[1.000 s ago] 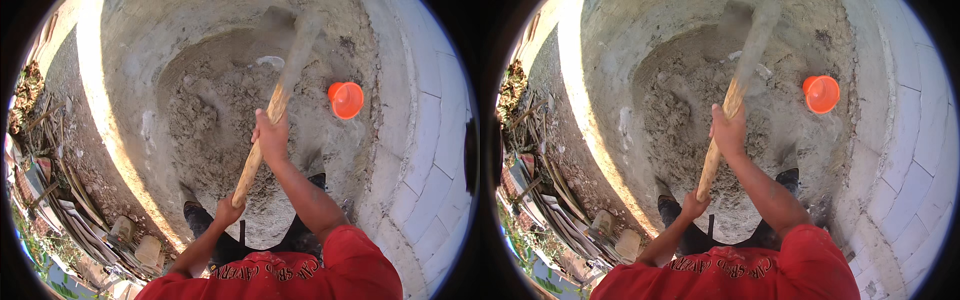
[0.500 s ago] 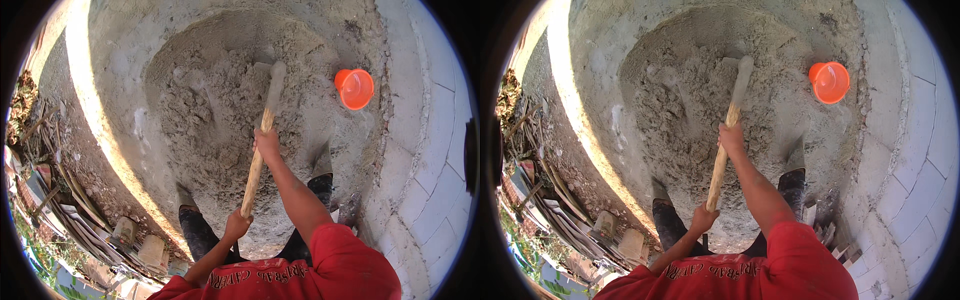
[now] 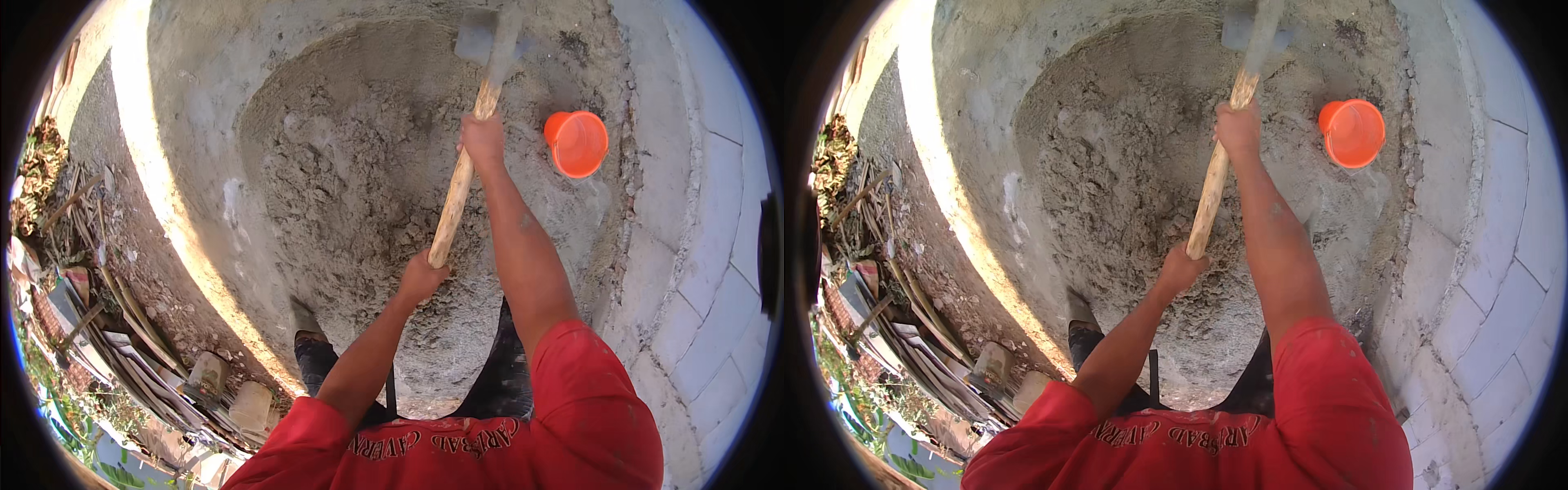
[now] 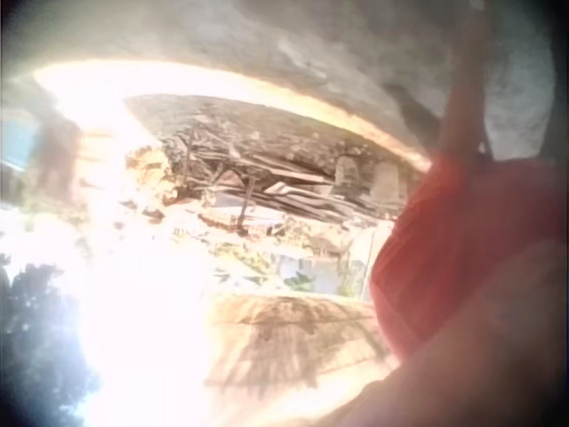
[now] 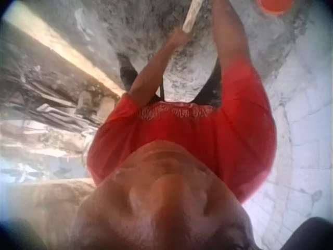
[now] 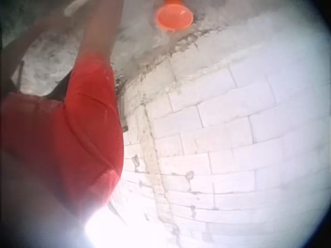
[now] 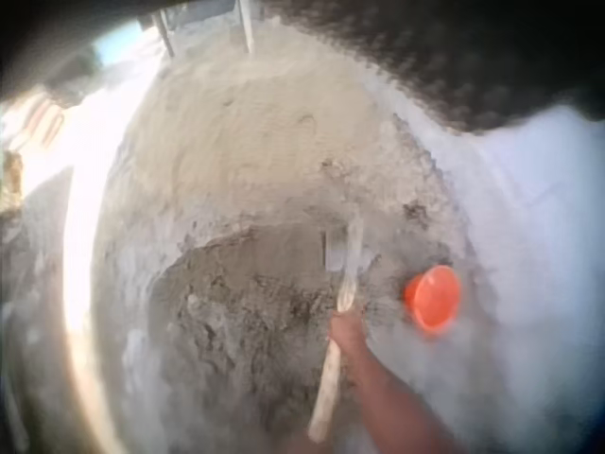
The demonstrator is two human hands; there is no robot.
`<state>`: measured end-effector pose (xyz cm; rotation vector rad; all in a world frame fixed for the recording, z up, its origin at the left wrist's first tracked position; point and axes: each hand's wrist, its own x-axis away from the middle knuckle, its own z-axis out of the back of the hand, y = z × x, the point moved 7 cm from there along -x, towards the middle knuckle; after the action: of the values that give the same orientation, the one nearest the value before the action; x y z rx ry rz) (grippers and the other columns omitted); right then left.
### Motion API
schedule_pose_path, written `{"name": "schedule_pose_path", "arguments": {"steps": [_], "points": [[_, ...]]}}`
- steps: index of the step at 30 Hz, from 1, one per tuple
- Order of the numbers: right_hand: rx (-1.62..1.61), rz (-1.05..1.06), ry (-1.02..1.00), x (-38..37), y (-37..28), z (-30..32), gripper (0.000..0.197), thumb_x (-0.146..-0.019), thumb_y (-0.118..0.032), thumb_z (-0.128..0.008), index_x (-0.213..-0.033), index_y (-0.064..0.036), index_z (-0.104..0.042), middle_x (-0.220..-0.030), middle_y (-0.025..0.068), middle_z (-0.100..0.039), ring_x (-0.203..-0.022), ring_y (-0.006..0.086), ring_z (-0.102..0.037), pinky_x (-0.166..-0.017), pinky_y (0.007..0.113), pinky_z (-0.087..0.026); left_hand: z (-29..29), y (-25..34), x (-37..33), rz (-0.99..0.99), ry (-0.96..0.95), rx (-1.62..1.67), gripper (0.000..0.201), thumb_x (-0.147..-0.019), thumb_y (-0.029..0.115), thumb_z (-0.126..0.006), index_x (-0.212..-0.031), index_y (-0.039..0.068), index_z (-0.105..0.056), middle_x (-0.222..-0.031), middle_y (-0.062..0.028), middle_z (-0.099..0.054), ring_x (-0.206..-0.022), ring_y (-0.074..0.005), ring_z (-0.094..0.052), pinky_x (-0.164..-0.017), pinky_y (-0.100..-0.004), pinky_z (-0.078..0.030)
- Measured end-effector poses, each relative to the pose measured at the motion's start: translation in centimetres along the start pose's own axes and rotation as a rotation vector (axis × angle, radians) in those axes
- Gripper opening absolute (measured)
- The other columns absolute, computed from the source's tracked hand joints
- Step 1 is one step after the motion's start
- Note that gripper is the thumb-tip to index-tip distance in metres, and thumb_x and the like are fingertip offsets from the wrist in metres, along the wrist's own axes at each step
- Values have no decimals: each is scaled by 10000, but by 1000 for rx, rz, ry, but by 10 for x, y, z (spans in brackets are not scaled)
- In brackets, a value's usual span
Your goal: The person mixes wet concrete by hand using a tool to stir the sand, cement, and water, then pours water from a bucket into the mixture to adjust consistency.
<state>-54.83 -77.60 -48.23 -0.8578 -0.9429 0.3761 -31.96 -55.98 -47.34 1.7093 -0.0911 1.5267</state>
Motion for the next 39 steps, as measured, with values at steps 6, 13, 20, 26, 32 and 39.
{"name": "schedule_pose_path", "arguments": {"steps": [6, 13, 20, 26, 32, 39], "points": [[50, -510, -79, 125, 164, -16, 188, -908, -130, -621, -870, 45, -561, -641, 94, -568, -497, 195, -578, -436, 355, -520, 1, -110, 130, 260, -103, -51, 371, -772, 203, -741, -1021, -30, -595, -659, -84, -601, -501, -162, -585, -460, -341, -463], [-405, -699, -38, 401, 129, -18, 214, -927, -75, -586, -1056, -40, -419, -647, 42, -494, -454, 152, -525, -401, 340, -481, 99, -145, 406, 425, -67, -330, 348, -833, 297, -691, -1073, 49, -646, -891, -266, -688, -883, -467, -667, -737, -522, -531], [-268, -223, -247, 228, -19, -87, 230, -950, -116, -604, -1064, -12, -433, -686, 49, -531, -479, 129, -536, -416, 309, -474, 114, -55, 218, 72, 253, -250, 328, -823, 237, -700, -1037, -2, -630, -810, -250, -670, -744, -429, -670, -662, -461, -517], [202, -192, -386, 39, 51, -169, 309, -891, -161, -633, -1069, 53, -500, -749, 97, -608, -563, 178, -614, -482, 337, -534, 60, -28, 46, 117, 173, 323, 222, -813, 160, -696, -898, 4, -563, -621, -47, -565, -475, -154, -543, -447, -351, -428], [145, -435, -393, 241, 138, -147, 395, -903, -159, -610, -1143, 76, -401, -737, 136, -603, -527, 221, -624, -475, 349, -543, 56, -139, 246, 536, 64, 274, 296, -814, 183, -741, -955, 8, -549, -576, -40, -546, -422, -144, -518, -389, -320, -402], [-264, -626, -586, 275, 166, -2, 821, -930, -594, -568, -1404, 38, -345, -1212, 220, -573, -972, 282, -650, -806, 402, -580, 81, -212, 393, 609, -3, -194, 492, -785, 291, -814, -1170, 32, -651, -941, -124, -714, -871, -216, -672, -788, -365, -519]]}}
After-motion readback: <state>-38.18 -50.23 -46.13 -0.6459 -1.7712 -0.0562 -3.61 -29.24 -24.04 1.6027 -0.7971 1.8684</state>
